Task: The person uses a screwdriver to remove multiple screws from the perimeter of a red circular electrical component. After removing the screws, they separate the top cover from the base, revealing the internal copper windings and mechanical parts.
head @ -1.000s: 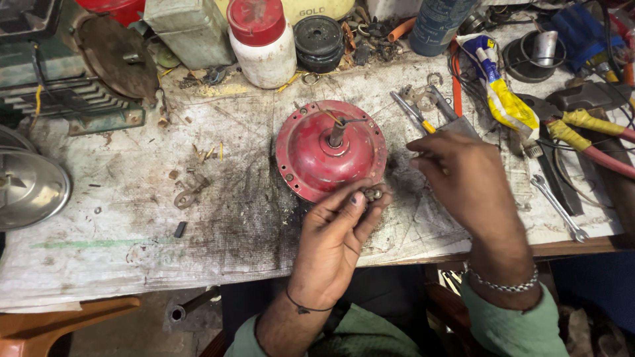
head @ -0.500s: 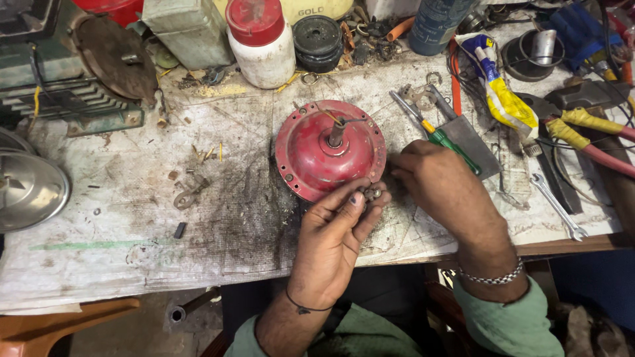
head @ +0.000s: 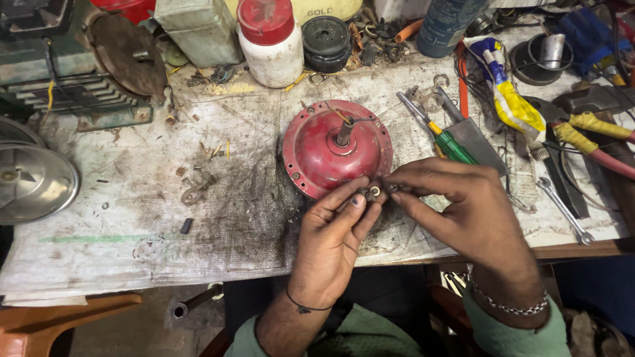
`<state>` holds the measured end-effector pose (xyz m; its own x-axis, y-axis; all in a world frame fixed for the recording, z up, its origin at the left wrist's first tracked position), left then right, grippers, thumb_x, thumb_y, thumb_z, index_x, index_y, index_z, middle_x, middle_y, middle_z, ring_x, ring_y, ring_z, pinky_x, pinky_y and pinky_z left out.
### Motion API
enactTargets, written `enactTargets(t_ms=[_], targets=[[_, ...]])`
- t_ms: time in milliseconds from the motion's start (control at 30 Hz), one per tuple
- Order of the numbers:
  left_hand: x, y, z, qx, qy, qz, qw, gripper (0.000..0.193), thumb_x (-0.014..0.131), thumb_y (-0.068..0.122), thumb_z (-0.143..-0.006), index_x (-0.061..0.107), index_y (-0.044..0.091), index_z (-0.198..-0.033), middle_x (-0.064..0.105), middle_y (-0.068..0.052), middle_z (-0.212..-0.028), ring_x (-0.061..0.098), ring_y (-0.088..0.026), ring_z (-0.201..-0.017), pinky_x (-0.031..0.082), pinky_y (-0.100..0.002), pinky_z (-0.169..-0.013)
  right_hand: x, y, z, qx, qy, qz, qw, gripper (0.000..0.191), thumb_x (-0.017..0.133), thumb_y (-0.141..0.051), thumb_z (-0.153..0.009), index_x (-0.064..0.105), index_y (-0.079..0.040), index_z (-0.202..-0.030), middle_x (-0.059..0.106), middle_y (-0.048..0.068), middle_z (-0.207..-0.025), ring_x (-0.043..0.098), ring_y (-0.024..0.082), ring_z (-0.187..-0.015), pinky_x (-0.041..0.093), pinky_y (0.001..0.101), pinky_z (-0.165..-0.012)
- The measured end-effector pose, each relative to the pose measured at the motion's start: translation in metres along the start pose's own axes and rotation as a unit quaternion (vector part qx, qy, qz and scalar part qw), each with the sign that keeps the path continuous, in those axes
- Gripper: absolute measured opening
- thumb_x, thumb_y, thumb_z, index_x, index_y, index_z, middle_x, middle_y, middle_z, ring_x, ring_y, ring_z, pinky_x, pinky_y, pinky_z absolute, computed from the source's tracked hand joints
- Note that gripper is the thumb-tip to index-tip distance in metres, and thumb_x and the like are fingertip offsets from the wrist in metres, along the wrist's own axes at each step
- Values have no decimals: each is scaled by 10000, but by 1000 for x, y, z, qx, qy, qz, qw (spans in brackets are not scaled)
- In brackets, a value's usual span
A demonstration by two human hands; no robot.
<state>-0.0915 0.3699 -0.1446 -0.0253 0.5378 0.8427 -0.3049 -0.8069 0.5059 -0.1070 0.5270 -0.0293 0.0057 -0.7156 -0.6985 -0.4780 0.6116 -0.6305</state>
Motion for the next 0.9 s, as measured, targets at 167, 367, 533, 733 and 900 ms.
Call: enactTargets(t_ms=[167, 367, 533, 733, 900], targets=[[1, 1, 1, 0, -1, -6, 1000, 319, 565, 1, -1023, 619, -72, -1328, 690, -163, -1257, 682, -245, -1181, 548, -366, -1055, 3, 14, 3, 78, -19, -130, 988, 257, 750, -6, -854, 757, 9, -1111, 793, 105, -1052, 761, 152, -974, 620, 291, -852], [3, 3, 2, 14, -12, -7, 1000, 302, 559, -2, -1021, 620, -77, -1307, 693, -177, -1278, 680, -258, -1189, 542, -381, -1075, 13, 32, 6, 133, -41, -223, 965, 271, 723, 28, -877, 732, 50, -1147, 797, 110, -1072, 740, 137, -1017, 618, 305, -918], [2, 3, 1, 21, -8, 3, 1000, 282, 563, -12, -1023, 629, -86, -1287, 692, -187, -1269, 683, -270, -1184, 542, -393, -1085, 15, 35, 7, 126, -51, -231, 963, 256, 715, 46, -872, 729, 50, -1128, 790, 112, -1080, 744, 144, -1037, 622, 309, -945], [-2, 1, 1, 22, 2, -3, 1000, 280, 566, -24, -1016, 636, -81, -1281, 700, -183, -1258, 689, -255, -1167, 548, -388, -1078, 15, 34, 6, 108, -52, -224, 967, 253, 724, 49, -867, 730, 53, -1120, 794, 114, -1090, 745, 149, -1036, 627, 307, -934], [-3, -1, 0, 22, 2, -4, 1000, 287, 573, -40, -1019, 636, -79, -1296, 699, -177, -1247, 685, -234, -1152, 554, -386, -1072, 15, 34, 6, 101, -58, -207, 971, 257, 726, 40, -865, 733, 41, -1123, 801, 111, -1095, 751, 145, -1038, 626, 302, -925]])
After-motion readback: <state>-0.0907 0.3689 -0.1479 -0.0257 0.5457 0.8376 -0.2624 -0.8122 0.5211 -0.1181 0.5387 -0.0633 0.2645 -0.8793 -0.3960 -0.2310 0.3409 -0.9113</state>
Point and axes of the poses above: each hand's wrist, its own z-axis away from the middle knuckle, its own x-axis out of the palm, y = z × x, the point moved 5 cm from there along -z, towards the middle knuckle
